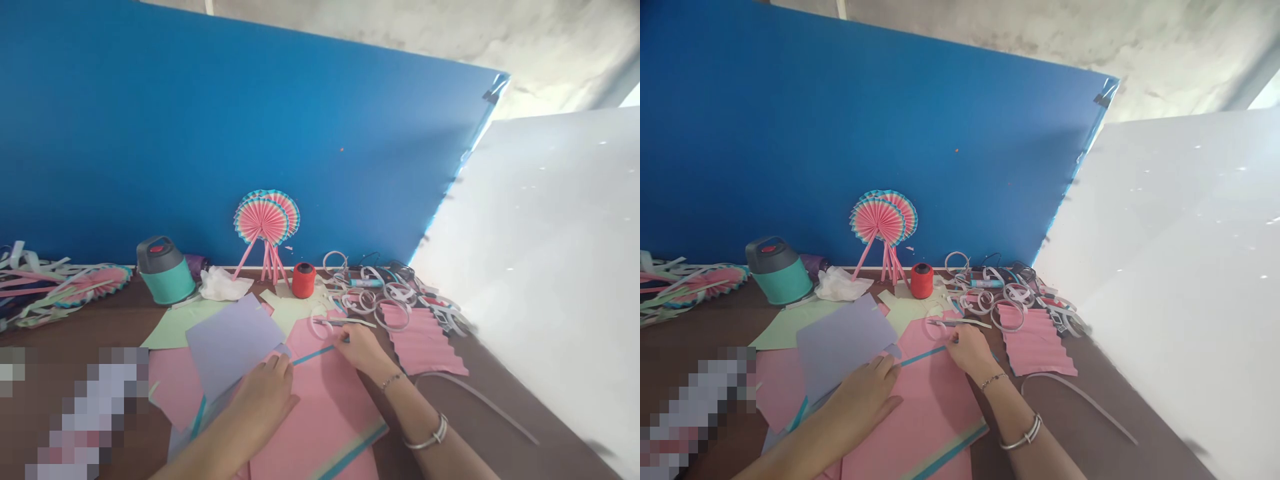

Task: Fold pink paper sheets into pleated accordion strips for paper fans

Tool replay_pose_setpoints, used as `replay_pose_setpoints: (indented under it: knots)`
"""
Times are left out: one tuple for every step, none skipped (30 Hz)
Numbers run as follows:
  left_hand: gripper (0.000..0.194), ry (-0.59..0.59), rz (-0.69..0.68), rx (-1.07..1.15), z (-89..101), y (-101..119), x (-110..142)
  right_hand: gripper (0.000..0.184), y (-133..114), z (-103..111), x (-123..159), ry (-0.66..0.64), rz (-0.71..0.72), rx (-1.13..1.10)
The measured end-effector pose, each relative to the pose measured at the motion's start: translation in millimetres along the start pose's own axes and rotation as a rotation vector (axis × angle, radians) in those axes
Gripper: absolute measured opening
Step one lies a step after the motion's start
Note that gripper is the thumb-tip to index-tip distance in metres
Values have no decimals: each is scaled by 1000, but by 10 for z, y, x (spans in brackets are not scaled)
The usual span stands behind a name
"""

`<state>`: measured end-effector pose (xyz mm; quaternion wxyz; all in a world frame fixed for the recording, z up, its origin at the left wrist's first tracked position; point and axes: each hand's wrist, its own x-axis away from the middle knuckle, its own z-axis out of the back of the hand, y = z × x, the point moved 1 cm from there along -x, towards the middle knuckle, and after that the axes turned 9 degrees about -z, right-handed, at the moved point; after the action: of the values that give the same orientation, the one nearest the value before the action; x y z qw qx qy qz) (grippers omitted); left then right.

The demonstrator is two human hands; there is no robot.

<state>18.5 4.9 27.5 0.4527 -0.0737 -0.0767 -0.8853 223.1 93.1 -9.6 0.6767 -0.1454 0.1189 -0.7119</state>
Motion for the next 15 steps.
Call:
replay_pose_setpoints:
  knots:
    - [27,1,-1,1,-3,-3,-2,19,-2,16,3,-19,-3,-11]
    - [28,5,-2,3,-12,-8,-4,19,-3,30,6,-42,-7,-25]
    - [28,10,-3,5,-25,-14,-7,18,-4,41,10,-63,-12,-37]
    - [28,15,-5,6,-39,-20,-11,18,-6,48,15,-74,-16,-43]
    - [28,20,-8,6,-54,-25,-14,18,-11,53,20,-69,-17,-40]
    - [28,24,-11,5,-66,-28,-17,17,-18,55,27,-52,-18,-30]
    - [28,25,-13,1,-76,-30,-18,17,-27,57,36,-25,-18,-17]
    - [27,27,-13,-3,-80,-30,-18,16,-38,58,46,-1,-20,-6]
    - [27,28,-11,-6,-80,-28,-17,17,-49,61,58,11,-19,-2]
    - [27,28,-9,-5,-76,-25,-15,18,-59,66,71,8,-18,-5]
    - [26,28,-6,-1,-69,-22,-12,20,-67,74,85,-3,-15,-13]
    - [25,30,-6,3,-59,-18,-9,21,-73,85,98,-17,-11,-26]
    - [25,31,-6,10,-48,-14,-7,21,-76,98,111,-27,-7,-40]
    - [25,29,-6,14,-37,-11,-5,20,-76,113,122,-28,-5,-52]
    - [25,23,-7,17,-27,-9,-4,19,-76,126,130,-24,-6,-61]
